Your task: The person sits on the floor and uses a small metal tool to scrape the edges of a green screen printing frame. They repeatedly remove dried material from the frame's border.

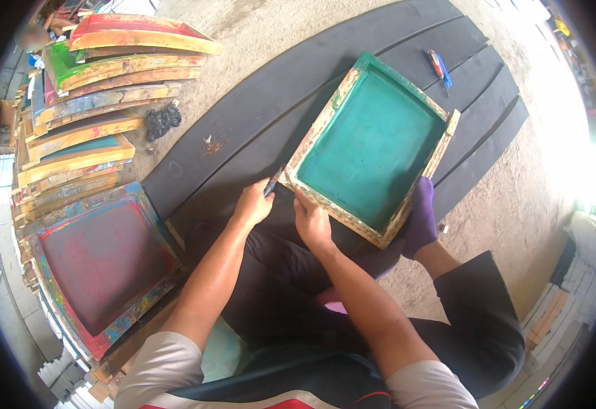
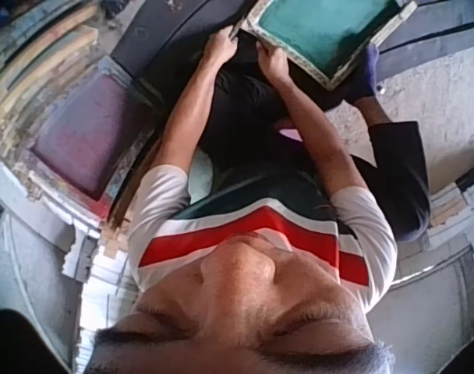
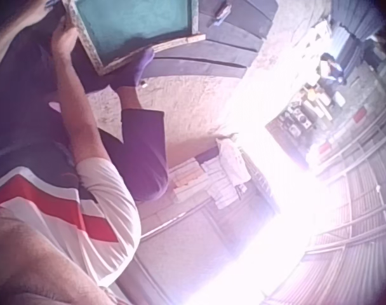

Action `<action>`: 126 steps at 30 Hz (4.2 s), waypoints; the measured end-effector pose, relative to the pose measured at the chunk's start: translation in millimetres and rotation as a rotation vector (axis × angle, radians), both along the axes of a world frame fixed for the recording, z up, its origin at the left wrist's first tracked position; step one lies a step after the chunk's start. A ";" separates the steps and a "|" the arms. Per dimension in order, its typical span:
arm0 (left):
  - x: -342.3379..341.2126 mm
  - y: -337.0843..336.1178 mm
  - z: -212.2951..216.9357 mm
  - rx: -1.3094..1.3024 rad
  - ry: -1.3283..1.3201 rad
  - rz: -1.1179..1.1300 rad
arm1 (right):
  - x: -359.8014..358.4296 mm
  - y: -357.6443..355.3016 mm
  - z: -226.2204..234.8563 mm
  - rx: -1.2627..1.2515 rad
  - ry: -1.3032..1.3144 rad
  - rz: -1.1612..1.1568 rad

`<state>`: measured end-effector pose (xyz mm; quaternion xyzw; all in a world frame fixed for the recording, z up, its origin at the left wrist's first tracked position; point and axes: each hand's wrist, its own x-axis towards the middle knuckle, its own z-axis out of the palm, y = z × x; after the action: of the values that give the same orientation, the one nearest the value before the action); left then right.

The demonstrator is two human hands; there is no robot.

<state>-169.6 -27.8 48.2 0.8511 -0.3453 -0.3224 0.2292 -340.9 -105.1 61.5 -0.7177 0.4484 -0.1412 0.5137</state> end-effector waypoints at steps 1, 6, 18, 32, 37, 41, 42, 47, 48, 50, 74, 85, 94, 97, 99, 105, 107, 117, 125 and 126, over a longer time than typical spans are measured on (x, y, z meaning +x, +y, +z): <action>-0.1 0.8 -1.2 0.003 -0.018 -0.005 | -0.8 0.0 -4.1 0.027 -0.036 -0.012; 0.2 -3.1 2.2 0.018 0.034 0.007 | -8.5 -1.8 -33.4 0.181 -0.098 -0.059; 0.9 -5.6 8.2 0.037 0.040 -0.011 | -7.7 -10.1 -22.4 0.348 -0.032 -0.091; -0.1 -4.9 5.1 0.069 0.031 0.019 | -12.1 -24.6 26.1 -0.036 0.141 0.038; -2.0 -7.3 6.5 0.071 0.048 0.073 | -21.5 -18.4 24.0 -0.145 0.168 0.105; -3.3 -9.4 12.3 0.074 0.046 0.063 | -12.0 -16.6 20.1 -0.158 0.115 0.102; -3.4 -8.7 11.1 0.068 0.038 0.067 | -11.1 -16.9 15.8 -0.165 0.116 0.100; -1.9 -9.5 7.3 0.104 0.039 0.037 | -10.7 -16.5 -10.4 -0.132 0.004 0.088; -2.4 -8.8 6.3 0.089 0.037 0.060 | -8.6 -16.3 -9.0 -0.103 0.017 0.078; -2.7 -8.2 4.4 0.094 0.039 0.070 | -3.4 -16.0 -6.7 -0.046 0.044 0.059; 0.4 -14.8 12.9 0.161 0.025 0.015 | -15.6 -20.9 27.5 -0.239 0.178 0.143; -2.5 -10.4 3.0 0.047 -0.024 0.049 | -1.8 -13.0 33.1 -0.293 0.412 0.240; -3.9 -10.1 1.1 0.062 -0.050 0.041 | -7.5 -7.5 -1.6 -0.105 0.061 0.056; -4.4 -13.0 6.0 0.104 -0.029 0.048 | -6.4 -5.5 4.2 0.148 0.075 -0.029; -2.8 -9.5 2.7 0.119 -0.021 0.033 | -3.9 -9.9 12.7 0.524 0.116 -0.116; -1.2 -10.2 8.7 0.134 -0.034 0.020 | -14.6 -4.5 2.7 -0.327 0.252 0.221; -4.8 -16.1 11.7 0.129 -0.042 -0.003 | -21.4 -13.4 -32.0 -0.147 0.024 0.084; -4.9 -11.0 0.0 0.048 -0.083 0.043 | -18.7 -16.3 -45.7 -0.591 -0.028 0.158; -7.7 -5.2 3.3 0.054 -0.080 0.046 | -15.2 -20.9 10.4 0.677 -0.016 -0.107; -9.6 -3.7 4.2 0.026 -0.085 0.055 | -17.0 -21.2 9.1 0.594 0.014 -0.066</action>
<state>-179.2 -31.5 52.4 0.8761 -0.3271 -0.2840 0.2118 -358.0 -126.3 70.5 -0.5219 0.4966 -0.0153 0.6934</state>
